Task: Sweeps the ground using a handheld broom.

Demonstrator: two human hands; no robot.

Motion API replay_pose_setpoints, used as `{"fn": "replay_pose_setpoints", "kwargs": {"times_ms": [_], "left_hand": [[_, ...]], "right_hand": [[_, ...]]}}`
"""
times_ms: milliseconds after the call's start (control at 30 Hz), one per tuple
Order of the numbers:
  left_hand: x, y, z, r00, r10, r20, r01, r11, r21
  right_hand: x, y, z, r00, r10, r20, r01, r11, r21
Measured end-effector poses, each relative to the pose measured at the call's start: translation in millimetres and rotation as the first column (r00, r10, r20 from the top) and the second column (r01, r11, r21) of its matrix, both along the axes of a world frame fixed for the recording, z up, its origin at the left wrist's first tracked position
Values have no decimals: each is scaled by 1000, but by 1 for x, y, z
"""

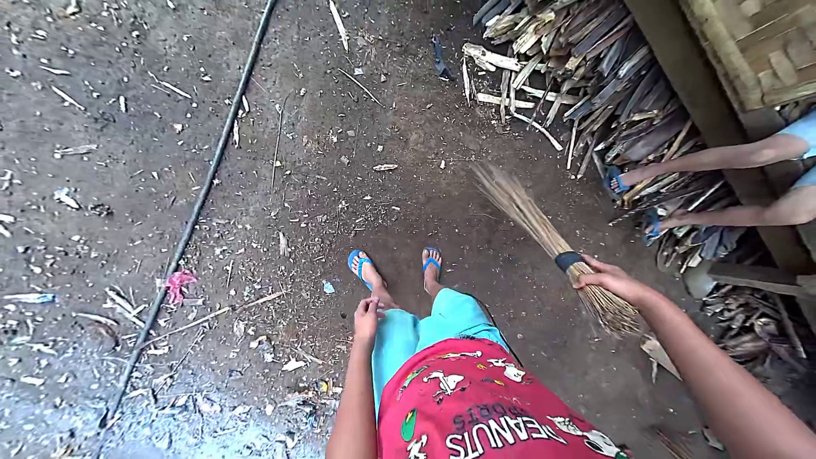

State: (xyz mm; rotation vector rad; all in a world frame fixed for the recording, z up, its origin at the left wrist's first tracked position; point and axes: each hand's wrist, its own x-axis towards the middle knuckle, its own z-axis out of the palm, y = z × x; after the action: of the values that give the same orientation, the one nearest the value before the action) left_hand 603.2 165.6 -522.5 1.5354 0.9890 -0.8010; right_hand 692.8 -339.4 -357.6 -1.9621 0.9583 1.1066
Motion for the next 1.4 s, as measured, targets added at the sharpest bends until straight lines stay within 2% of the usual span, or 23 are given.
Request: {"fn": "replay_pose_setpoints", "kwargs": {"times_ms": [100,167,233,300,367,433,500,567,700,767,867,967,1067,1133,1167,1233,1267,1333,1400], "left_hand": [[9,15,9,998,-6,66,8,1000,-23],[1,31,14,995,0,95,3,1000,-31],[-23,53,15,996,23,89,-21,1000,-23],[-51,77,10,993,103,61,-104,995,11],[-69,100,11,965,262,-5,-261,962,75],[-68,121,20,913,405,-46,-394,906,157],[-57,139,30,896,445,-16,-438,887,147],[-34,152,38,910,412,43,-414,904,103],[7,161,32,961,239,137,-246,969,38],[15,162,21,980,156,128,-159,987,19],[0,163,4,997,38,65,-37,999,-15],[-34,168,0,999,-36,-20,35,999,-35],[-77,184,-3,998,5,-69,-5,1000,-1],[-106,200,-4,988,63,-139,-56,997,58],[-116,208,-4,979,108,-175,-94,992,88],[-133,219,-4,949,263,-174,-234,957,170],[-139,221,-4,925,344,-159,-309,928,209],[-140,220,-3,886,443,-136,-405,883,238],[-137,216,-5,880,457,-127,-426,880,211]], "right_hand": [[19,62,-46,998,-55,-10,53,989,-135],[29,133,-72,999,-22,-27,20,996,-86],[24,214,-90,995,80,-60,-73,991,112],[10,299,-106,976,210,-52,-180,920,347],[3,377,-111,951,308,-33,-250,829,501],[8,426,-114,930,368,-20,-286,755,590],[14,437,-116,944,331,-5,-253,731,634],[15,417,-112,982,187,4,-145,748,648],[-11,311,-88,992,-127,-19,112,782,613],[-27,256,-59,987,-159,23,125,848,515],[-41,204,-23,985,-143,100,117,967,225],[-35,180,-34,953,-261,157,261,965,21],[-7,206,-77,892,-403,208,429,898,-101],[5,257,-106,907,-385,171,405,908,-106],[5,290,-118,931,-338,135,348,936,-58],[4,357,-125,981,-188,49,176,967,186],[-1,389,-126,996,-90,28,76,943,325],[-1,448,-119,998,46,35,-58,853,519],[7,476,-109,988,149,36,-137,748,650]]}}
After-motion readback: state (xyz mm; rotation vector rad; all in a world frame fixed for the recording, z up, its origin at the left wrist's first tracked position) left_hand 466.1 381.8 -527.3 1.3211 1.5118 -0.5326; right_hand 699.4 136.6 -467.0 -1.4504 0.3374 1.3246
